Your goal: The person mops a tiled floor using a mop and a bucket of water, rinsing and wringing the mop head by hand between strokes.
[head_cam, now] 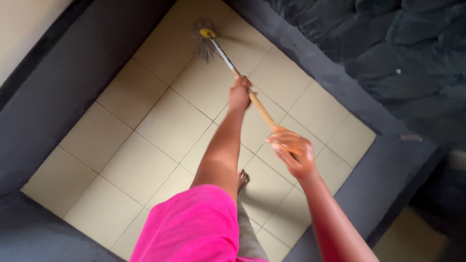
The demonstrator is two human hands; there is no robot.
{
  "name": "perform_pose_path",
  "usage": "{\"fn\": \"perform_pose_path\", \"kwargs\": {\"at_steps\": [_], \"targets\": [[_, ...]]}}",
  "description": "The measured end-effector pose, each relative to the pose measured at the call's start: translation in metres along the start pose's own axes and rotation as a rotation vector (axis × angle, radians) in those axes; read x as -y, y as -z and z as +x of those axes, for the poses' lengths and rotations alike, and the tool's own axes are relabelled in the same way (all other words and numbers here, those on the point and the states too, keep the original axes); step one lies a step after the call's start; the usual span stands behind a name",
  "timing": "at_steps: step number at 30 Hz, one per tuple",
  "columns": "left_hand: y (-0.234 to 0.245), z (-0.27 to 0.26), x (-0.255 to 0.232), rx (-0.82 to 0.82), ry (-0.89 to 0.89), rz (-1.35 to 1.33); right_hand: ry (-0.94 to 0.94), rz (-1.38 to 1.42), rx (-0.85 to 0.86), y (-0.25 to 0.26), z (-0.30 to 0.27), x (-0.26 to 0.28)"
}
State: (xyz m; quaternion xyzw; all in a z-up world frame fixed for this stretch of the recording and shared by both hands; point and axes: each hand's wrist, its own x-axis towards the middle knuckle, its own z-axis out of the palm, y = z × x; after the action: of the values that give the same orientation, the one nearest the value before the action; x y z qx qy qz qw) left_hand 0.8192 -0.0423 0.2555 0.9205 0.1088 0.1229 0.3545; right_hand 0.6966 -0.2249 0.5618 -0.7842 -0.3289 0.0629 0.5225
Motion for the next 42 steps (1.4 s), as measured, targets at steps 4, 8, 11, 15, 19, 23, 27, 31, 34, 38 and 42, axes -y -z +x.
{"fn": "perform_pose_path", "kwargs": {"at_steps": [4, 8, 11, 15, 19, 23, 27, 31, 34, 38, 42], "targets": [[0.049, 0.007, -0.018, -0.110, 0.065, -0.104, -0.025, 0.244, 0.040, 0.013, 0.050, 0.027], [0.122, -0.061, -0.091, -0.033, 0.341, -0.271, 0.009, 0.379, 0.064, 0.065, 0.057, 0.088], [0.152, -0.084, -0.106, -0.136, 0.222, -0.174, 0.055, 0.794, -0.013, 0.059, 0.058, 0.101], [0.140, -0.044, -0.066, -0.083, 0.186, -0.118, 0.066, 0.663, 0.076, 0.040, 0.075, 0.096], [0.088, 0.048, 0.003, -0.008, 0.238, -0.104, 0.088, 0.450, 0.094, 0.021, 0.136, 0.053], [0.051, 0.169, 0.093, 0.068, 0.246, -0.205, 0.132, 0.277, 0.034, -0.040, 0.205, -0.004], [0.063, 0.251, 0.132, -0.028, 0.049, -0.042, 0.021, 0.141, 0.092, -0.072, 0.258, -0.040], [0.081, 0.244, 0.120, -0.079, -0.106, -0.152, 0.057, 0.345, -0.007, -0.061, 0.278, -0.043], [0.105, 0.203, 0.096, -0.128, -0.082, -0.240, 0.109, 0.442, -0.058, -0.035, 0.268, -0.021], [0.159, 0.133, 0.080, -0.196, -0.008, -0.292, 0.088, 0.646, 0.064, -0.015, 0.256, -0.003], [0.186, 0.095, 0.094, -0.233, 0.067, -0.186, -0.126, 0.842, -0.033, -0.029, 0.252, -0.012]]}}
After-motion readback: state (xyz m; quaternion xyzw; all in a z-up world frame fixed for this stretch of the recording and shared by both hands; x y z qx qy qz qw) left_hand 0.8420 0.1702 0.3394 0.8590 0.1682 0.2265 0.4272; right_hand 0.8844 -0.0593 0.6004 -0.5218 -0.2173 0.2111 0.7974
